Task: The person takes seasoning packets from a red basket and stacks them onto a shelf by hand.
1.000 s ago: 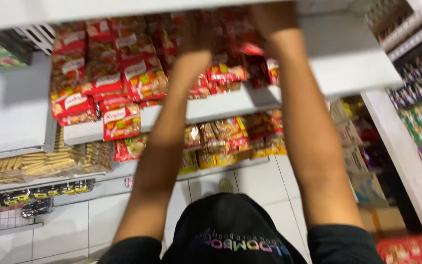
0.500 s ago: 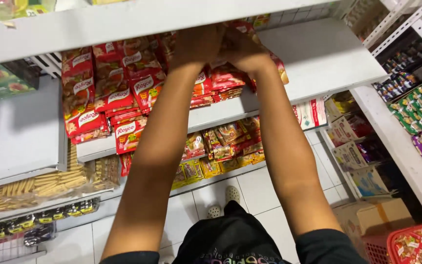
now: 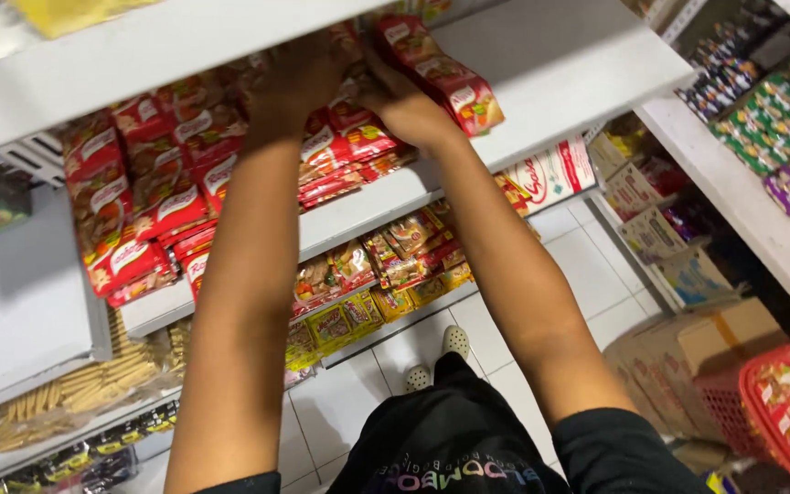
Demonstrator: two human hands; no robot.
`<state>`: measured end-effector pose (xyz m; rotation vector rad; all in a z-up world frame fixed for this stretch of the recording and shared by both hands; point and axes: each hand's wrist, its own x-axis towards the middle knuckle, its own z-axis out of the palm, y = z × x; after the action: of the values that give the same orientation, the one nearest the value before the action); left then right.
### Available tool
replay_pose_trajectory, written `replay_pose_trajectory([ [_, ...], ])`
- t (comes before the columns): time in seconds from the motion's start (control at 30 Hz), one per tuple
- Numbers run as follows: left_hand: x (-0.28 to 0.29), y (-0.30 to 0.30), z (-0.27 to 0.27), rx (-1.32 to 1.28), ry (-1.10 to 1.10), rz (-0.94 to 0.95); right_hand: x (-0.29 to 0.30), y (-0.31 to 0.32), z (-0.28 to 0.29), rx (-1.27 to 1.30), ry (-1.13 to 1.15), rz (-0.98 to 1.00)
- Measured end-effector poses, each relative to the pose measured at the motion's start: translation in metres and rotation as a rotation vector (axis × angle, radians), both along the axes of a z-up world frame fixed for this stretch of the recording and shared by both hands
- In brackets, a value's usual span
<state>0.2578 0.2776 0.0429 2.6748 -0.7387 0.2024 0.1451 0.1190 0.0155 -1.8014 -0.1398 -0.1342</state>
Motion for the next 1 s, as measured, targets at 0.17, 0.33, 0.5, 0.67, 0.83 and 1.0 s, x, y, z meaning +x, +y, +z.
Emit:
replay_pose_trajectory([
  [0.17, -0.065, -0.016, 0.046, 0.068, -0.135, -0.105, -0.036, -0.019, 0.023, -0.232, -0.41, -0.138],
  [0.33, -0.179, -0.069, 0.039, -0.658, -0.155, -0.331, -0.157, -0.079, 0.041, 0.045, -0.417, -0.071],
  [0.5, -0.279, -0.158, -0.029, -0.9, 0.307, -0.722, -0.272, -0.148, -0.01, -0.057, -0.269, -0.457],
  [0.67, -0.346, -0.271, -0.164, -0.746, 0.808, -0.846, -0.374, -0.218, -0.137, 0.321, -0.007, -0.764],
  [0.83, -0.427, -0.367, -0.299, -0.183, 1.21, -1.068, -0.514, -0.253, -0.241, 0.621, 0.225, -1.056],
  [1.0, -0.491, -0.437, -0.377, 0.297, 1.162, -1.279, -0.641, -0.251, -0.296, 0.82, 0.336, -1.399],
])
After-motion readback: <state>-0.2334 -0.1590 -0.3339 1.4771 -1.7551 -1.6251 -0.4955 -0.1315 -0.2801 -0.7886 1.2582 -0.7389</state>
